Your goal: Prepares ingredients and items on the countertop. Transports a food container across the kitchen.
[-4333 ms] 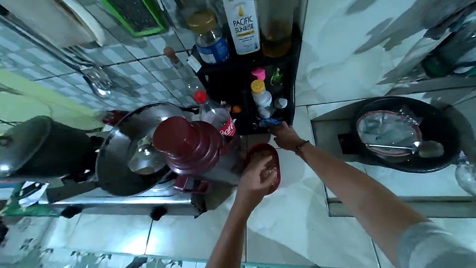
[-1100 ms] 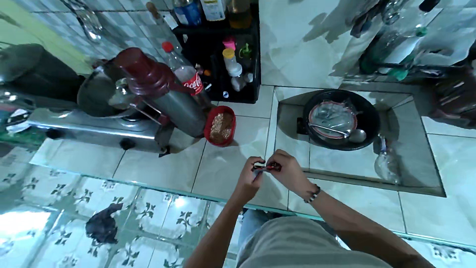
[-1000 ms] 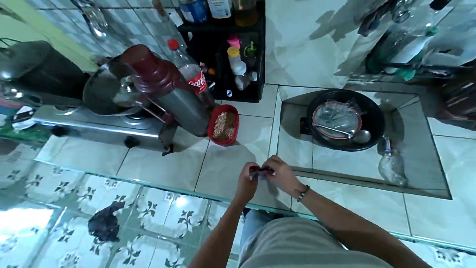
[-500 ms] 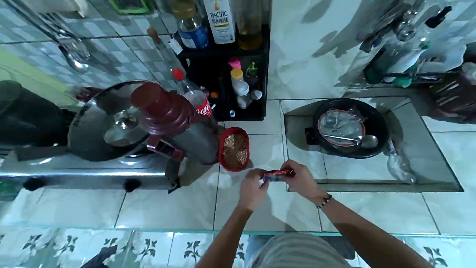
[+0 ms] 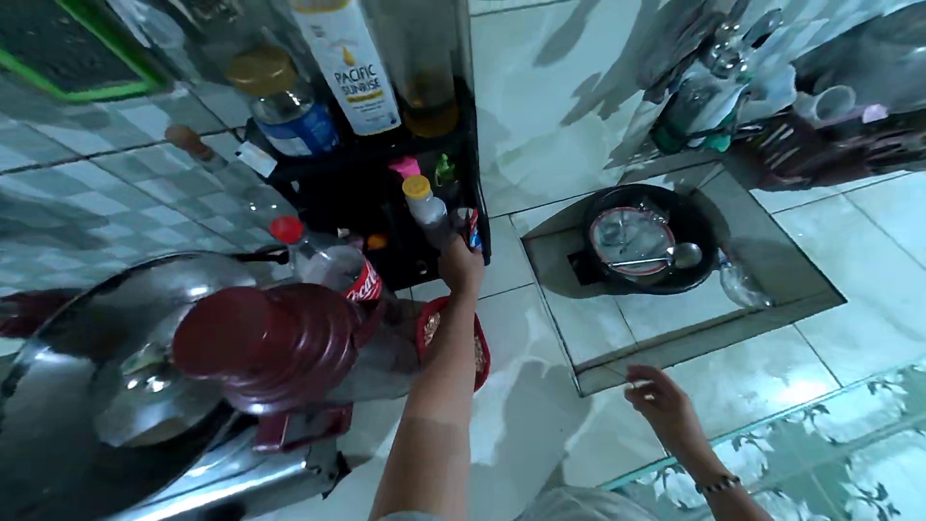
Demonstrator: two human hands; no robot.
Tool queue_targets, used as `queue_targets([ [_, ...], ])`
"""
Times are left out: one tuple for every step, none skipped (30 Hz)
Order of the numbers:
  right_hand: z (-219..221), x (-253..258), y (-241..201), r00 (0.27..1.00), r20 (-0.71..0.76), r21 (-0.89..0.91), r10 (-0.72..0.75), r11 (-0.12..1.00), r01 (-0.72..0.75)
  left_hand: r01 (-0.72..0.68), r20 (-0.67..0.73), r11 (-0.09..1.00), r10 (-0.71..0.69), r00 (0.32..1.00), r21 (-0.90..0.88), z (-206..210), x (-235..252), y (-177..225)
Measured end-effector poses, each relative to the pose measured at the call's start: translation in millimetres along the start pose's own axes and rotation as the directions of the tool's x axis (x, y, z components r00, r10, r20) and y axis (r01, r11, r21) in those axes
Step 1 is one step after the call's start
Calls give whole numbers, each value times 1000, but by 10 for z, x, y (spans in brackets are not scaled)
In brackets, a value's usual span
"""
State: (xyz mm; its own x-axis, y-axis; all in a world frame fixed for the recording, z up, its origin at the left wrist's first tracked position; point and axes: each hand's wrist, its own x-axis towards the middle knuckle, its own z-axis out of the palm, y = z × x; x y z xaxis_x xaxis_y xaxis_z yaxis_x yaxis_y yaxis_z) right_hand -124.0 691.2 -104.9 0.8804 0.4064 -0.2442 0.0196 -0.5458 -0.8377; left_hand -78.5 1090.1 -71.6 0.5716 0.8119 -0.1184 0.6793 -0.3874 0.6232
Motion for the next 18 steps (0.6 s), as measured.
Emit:
queue_targets([
  [-39,-81,72,999,-34,-6,36,999,-36,14,3,1000,-14,1000,8,94,65,10],
  [-71,-149,129,996,-66,-14,61,998,-62,29,-1,1000,-29,1000,9,184,130,12],
  [-100,-203,177,993,-87,-17,84,996,-86,43,-11,999,-43,999,3,267,187,11],
  [-121,-243,224,989,-106,-14,104,994,-106,51,-28,999,-51,998,-2,332,230,11],
  [-134,-271,264,985,-123,-8,118,993,-120,57,-41,998,-57,998,-2,380,261,17],
  [-137,-287,297,983,-136,-6,125,992,-127,61,-46,998,-61,997,1,414,286,27],
  [-132,-297,326,981,-142,-1,134,991,-135,60,-47,998,-60,997,0,445,308,30],
  [-118,-302,346,978,-145,6,147,989,-148,47,-49,999,-47,998,-10,477,336,20],
  [-100,-300,358,976,-147,12,159,987,-159,24,-48,999,-25,999,-23,504,365,4],
  [-82,-296,356,976,-141,18,169,986,-168,-10,-50,999,8,999,-33,528,396,-21],
  [-62,-292,347,976,-131,22,174,985,-173,-43,-43,998,41,998,-51,543,428,-54],
  [-45,-285,341,978,-118,24,174,985,-173,-64,-24,996,62,998,-62,545,461,-83],
  [-25,-279,338,980,-105,21,169,986,-167,-70,5,995,70,998,-71,528,488,-97],
  [-5,-268,333,982,-90,22,163,987,-162,-72,32,993,75,997,-92,507,517,-121],
  [11,-254,324,984,-71,20,161,987,-160,-68,60,991,75,995,-114,489,550,-154],
  [20,-238,312,985,-53,15,162,987,-161,-66,83,989,78,994,-134,471,578,-193],
  [24,-221,308,986,-36,7,161,987,-161,-60,113,988,76,991,-143,441,593,-224],
  [21,-206,307,987,-24,1,161,987,-161,-51,150,990,71,986,-129,389,589,-239],
])
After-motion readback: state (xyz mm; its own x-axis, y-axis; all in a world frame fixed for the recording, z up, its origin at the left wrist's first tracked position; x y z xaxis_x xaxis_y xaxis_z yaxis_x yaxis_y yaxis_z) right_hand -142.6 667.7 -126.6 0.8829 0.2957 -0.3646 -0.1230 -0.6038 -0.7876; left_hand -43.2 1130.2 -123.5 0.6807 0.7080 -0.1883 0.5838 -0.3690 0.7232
